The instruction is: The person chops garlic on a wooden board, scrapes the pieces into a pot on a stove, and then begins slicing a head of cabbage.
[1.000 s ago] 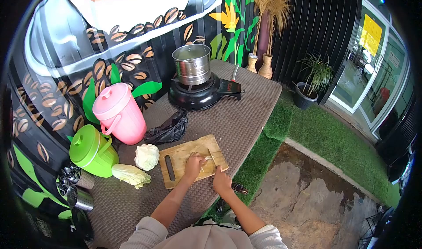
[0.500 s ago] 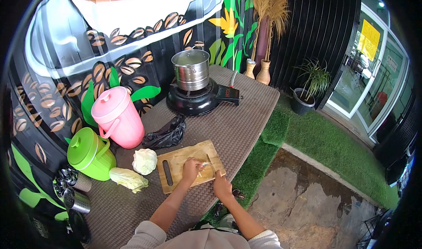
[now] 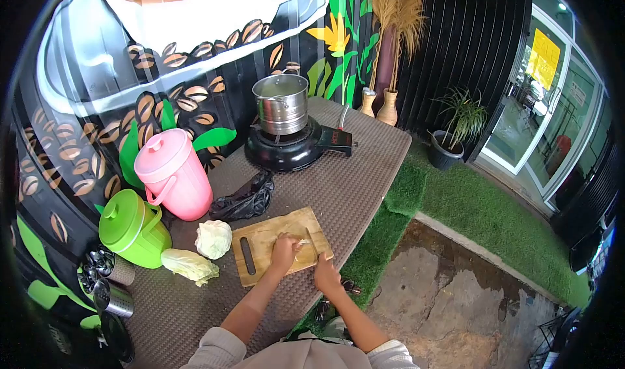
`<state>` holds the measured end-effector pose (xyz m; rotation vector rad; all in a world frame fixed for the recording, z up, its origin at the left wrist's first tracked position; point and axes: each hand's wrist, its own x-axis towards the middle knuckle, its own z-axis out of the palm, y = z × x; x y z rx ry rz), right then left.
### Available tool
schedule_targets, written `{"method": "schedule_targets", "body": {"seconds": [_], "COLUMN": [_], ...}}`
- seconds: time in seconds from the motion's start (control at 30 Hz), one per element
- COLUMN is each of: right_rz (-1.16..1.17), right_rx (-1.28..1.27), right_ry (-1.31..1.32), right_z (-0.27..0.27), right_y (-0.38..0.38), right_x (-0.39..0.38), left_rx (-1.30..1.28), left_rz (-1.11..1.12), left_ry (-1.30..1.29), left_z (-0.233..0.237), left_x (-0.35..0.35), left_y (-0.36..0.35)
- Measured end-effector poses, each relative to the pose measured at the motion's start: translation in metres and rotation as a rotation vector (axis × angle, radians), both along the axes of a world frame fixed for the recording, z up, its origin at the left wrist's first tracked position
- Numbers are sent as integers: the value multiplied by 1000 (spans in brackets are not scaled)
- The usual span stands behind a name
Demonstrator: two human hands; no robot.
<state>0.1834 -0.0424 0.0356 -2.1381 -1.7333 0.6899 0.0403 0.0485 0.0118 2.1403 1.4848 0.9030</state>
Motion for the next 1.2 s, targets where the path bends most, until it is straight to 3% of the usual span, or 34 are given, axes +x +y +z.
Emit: {"method": "schedule_targets", "body": {"seconds": [0.1, 0.17, 0.23, 0.37, 0.5, 0.57, 0.77, 0.97, 1.1, 1.2], "right_rz": [-95, -54, -25, 83, -80, -73, 62, -71, -20, 93], "right_rx": [-74, 42, -32, -121, -67, -184, -140, -188, -151, -175], "right_ry": [-16, 19, 32, 85, 28, -25, 14, -31, -30, -17], "right_z": [1, -10, 0, 5, 7, 15, 15, 16, -2, 18], "right_y": [3, 14, 24, 26, 2, 3, 22, 1, 28, 50], "right_x": [-6, -4, 4, 9, -13, -15, 8, -14, -5, 9], "left_rx": [54, 52, 315, 270, 157, 134, 91, 68, 121, 132], "left_rz": [-97, -126, -127, -125, -131, -144, -159, -141, -147, -143], "left_ry": [152, 196, 302, 261, 188, 132, 162, 77, 256, 313], "left_z": [-2, -11, -14, -3, -1, -3, 0, -1, 9, 7], "left_x": [-2, -2, 1, 1, -2, -3, -6, -4, -5, -3], "left_y": [6, 4, 4, -5, -1, 8, 10, 7, 10, 9]}}
